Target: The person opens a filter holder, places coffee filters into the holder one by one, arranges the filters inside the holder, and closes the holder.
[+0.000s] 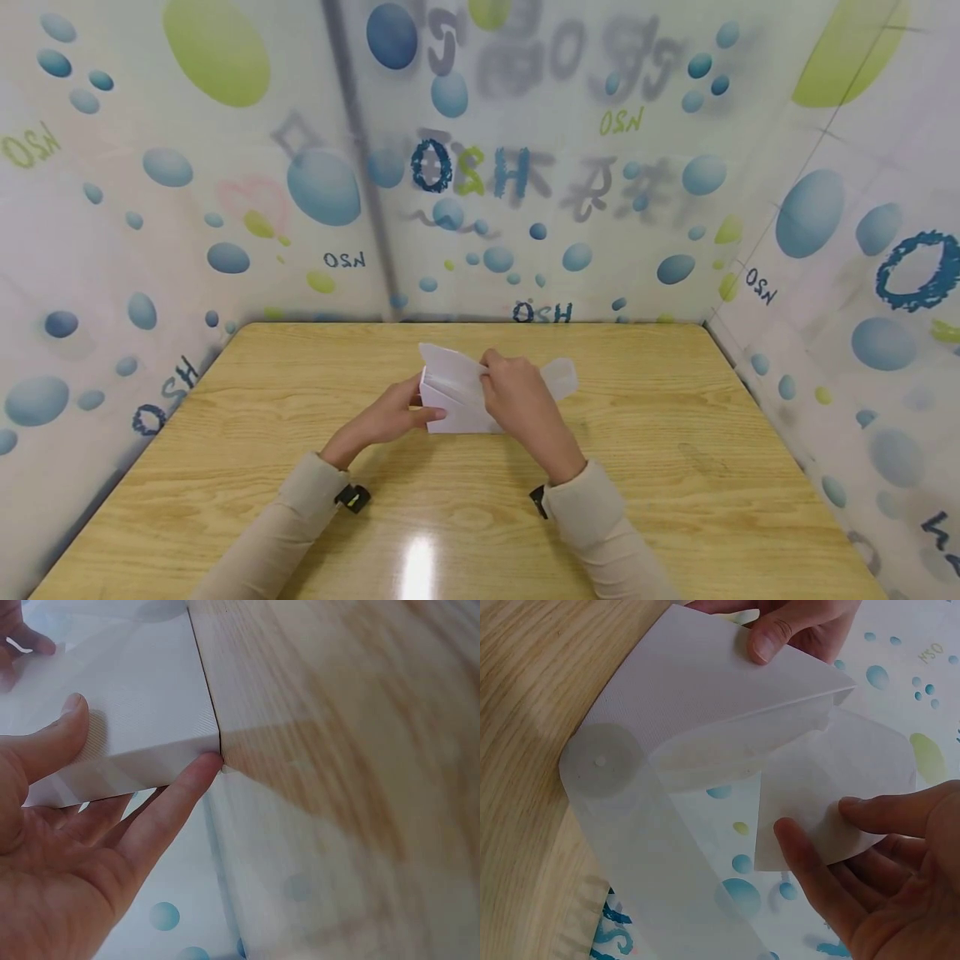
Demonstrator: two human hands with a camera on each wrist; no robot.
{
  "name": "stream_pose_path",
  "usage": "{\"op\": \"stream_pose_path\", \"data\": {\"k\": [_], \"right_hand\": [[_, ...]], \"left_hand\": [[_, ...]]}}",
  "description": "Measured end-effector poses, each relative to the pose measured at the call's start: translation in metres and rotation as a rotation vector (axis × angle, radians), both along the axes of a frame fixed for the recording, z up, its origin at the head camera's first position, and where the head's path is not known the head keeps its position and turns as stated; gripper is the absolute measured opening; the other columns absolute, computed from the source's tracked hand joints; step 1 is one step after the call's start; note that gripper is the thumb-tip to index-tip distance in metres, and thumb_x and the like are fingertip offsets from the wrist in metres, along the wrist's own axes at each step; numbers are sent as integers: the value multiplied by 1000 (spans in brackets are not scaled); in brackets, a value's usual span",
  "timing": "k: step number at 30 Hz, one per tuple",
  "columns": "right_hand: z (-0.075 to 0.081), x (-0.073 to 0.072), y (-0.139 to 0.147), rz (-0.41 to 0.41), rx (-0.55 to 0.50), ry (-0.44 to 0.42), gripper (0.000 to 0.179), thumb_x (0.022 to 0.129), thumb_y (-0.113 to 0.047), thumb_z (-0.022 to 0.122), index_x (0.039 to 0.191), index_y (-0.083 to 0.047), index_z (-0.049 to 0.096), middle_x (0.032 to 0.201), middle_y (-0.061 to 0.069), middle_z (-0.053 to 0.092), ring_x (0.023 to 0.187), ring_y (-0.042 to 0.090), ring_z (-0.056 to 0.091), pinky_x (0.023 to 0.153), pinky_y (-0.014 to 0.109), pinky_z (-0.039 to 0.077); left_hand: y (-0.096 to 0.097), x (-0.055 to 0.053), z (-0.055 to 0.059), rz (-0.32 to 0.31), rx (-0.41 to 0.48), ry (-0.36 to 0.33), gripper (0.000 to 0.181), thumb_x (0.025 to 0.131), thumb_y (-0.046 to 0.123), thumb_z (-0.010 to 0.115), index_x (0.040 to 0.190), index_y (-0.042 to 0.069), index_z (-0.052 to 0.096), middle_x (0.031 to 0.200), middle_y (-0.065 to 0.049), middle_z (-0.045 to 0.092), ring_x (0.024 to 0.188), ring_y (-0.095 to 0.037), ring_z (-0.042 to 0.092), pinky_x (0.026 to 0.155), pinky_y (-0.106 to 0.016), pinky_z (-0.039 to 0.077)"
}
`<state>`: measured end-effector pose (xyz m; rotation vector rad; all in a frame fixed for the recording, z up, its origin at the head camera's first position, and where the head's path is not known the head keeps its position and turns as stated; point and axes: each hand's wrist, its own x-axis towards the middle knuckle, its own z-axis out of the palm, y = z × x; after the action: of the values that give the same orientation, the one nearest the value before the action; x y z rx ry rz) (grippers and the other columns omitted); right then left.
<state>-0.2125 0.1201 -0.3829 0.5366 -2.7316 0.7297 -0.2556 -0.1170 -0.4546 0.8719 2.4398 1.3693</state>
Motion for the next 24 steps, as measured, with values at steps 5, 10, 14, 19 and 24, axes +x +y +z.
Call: {"op": "stream_pose_path", "data": {"k": [5, 10, 14, 19, 24], "right_hand": [[-3, -1, -2, 0, -4, -5, 9, 100, -7, 66, 106, -3, 71, 92, 13, 77, 66, 12, 63, 59, 26, 52], [-6, -2, -3, 7, -5, -9, 9, 100, -7, 66, 106, -4, 71, 91, 12, 78, 66, 13, 64, 60, 27, 53], [-6, -3, -3, 9, -7, -18, 9, 100, -7, 65, 106, -3, 71, 87, 11, 77, 62, 11, 60, 59, 26, 51], [-6, -4, -2, 13, -9, -17, 11, 99, -7, 64, 106, -2, 71, 78, 8, 73, 57, 10, 54, 54, 24, 46], [-8, -4, -2, 13, -12, -11, 13, 99, -7, 62, 105, -2, 73, 74, 6, 70, 55, 11, 51, 53, 24, 43]], "left_hand": [[0, -1, 0, -2, 2, 0, 49, 101, 13, 67, 144, 2, 47, 125, -22, 68, 111, -38, 71, 75, -38, 63], [0, -1, -1, -9, 2, -8, 49, 102, 13, 66, 145, 2, 46, 124, -23, 68, 109, -37, 72, 72, -40, 64], [0, 0, 0, 0, -2, -9, 49, 101, 13, 67, 145, 3, 47, 125, -23, 68, 110, -38, 71, 74, -41, 64], [0, 1, 1, 8, -11, -12, 50, 101, 13, 67, 146, 5, 47, 126, -21, 68, 111, -38, 70, 75, -38, 63], [1, 1, 2, 10, -16, -6, 50, 101, 13, 67, 147, 6, 47, 127, -19, 68, 111, -35, 70, 76, -32, 62]]}}
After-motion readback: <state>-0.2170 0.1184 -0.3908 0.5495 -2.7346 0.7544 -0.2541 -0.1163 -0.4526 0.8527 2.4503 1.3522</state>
